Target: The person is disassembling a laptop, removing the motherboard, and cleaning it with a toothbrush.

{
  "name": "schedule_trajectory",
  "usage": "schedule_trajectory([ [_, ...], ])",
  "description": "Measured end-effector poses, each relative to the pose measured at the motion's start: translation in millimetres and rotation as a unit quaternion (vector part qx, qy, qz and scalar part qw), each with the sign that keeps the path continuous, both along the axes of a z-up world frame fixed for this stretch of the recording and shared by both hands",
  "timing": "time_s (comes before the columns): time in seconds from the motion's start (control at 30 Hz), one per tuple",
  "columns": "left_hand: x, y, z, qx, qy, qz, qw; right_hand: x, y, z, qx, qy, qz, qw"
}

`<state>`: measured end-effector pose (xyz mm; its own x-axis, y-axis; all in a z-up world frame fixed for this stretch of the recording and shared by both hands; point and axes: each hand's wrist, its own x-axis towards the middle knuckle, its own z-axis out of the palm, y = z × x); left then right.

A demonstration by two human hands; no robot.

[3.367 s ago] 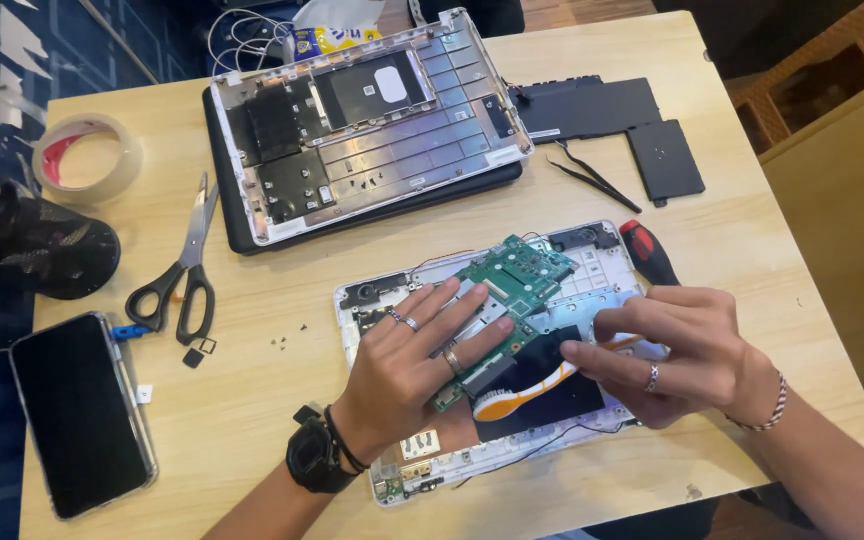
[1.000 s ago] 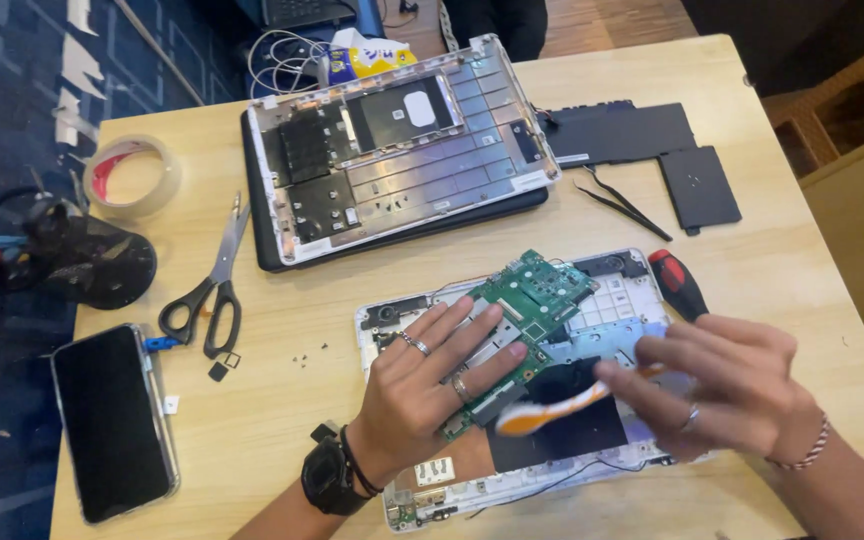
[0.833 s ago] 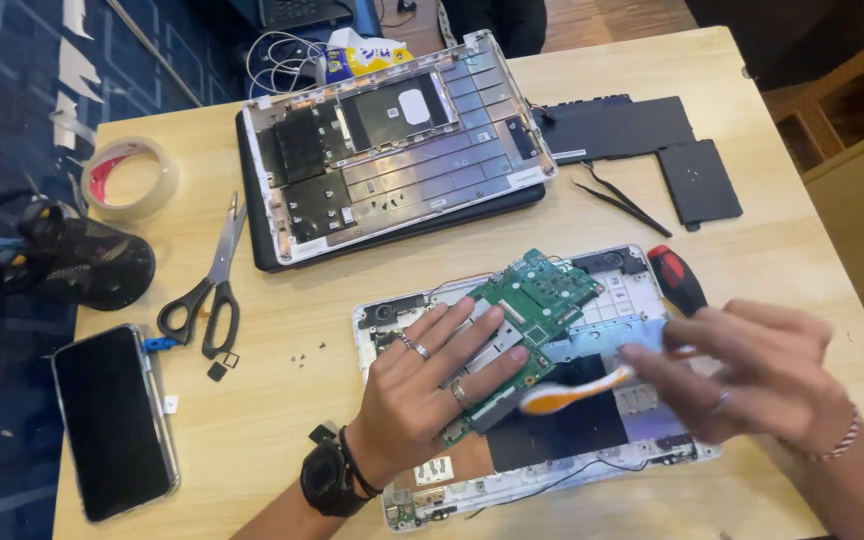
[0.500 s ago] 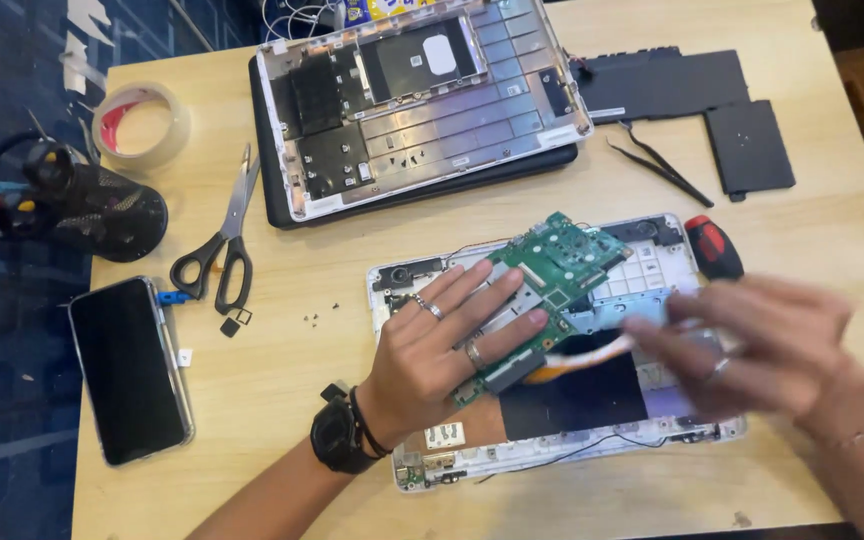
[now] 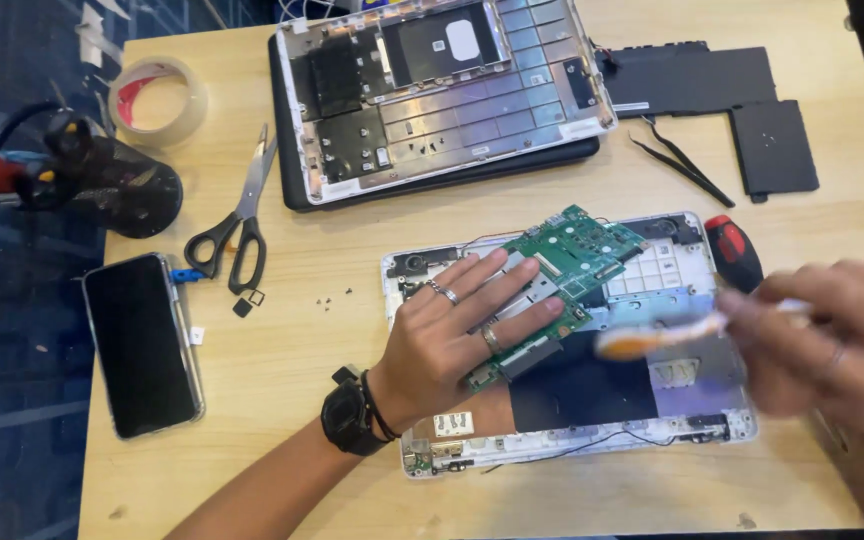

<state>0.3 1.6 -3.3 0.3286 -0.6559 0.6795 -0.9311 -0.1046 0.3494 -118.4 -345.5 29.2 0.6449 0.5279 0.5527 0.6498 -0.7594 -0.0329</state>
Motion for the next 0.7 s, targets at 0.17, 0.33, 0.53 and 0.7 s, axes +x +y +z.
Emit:
schedule_trajectory([
  [0.17,-2.1,-1.7,2.1,-0.002,0.008,0.001,1.0,18.8,36.5,-4.2,-0.005,-0.113,0.013,0.994],
  [0.33,-1.6,2.6,3.1,-0.019,0.01,0.006,1.0,9.4,37.0,-1.0,0.036,-0.081,-0.035,0.995],
  [0.53,0.4,-2.7,6.4,-0.017,0.006,0.006,1.0,28.2,48.5,-10.1,0.042,-0.201,0.029,0.978],
  [0.7,-1.4,-1.9,1.9,-0.001,-0.008,-0.004,1.0,16.9,75.8,1.9,0.028,-0.178,0.022,0.983],
])
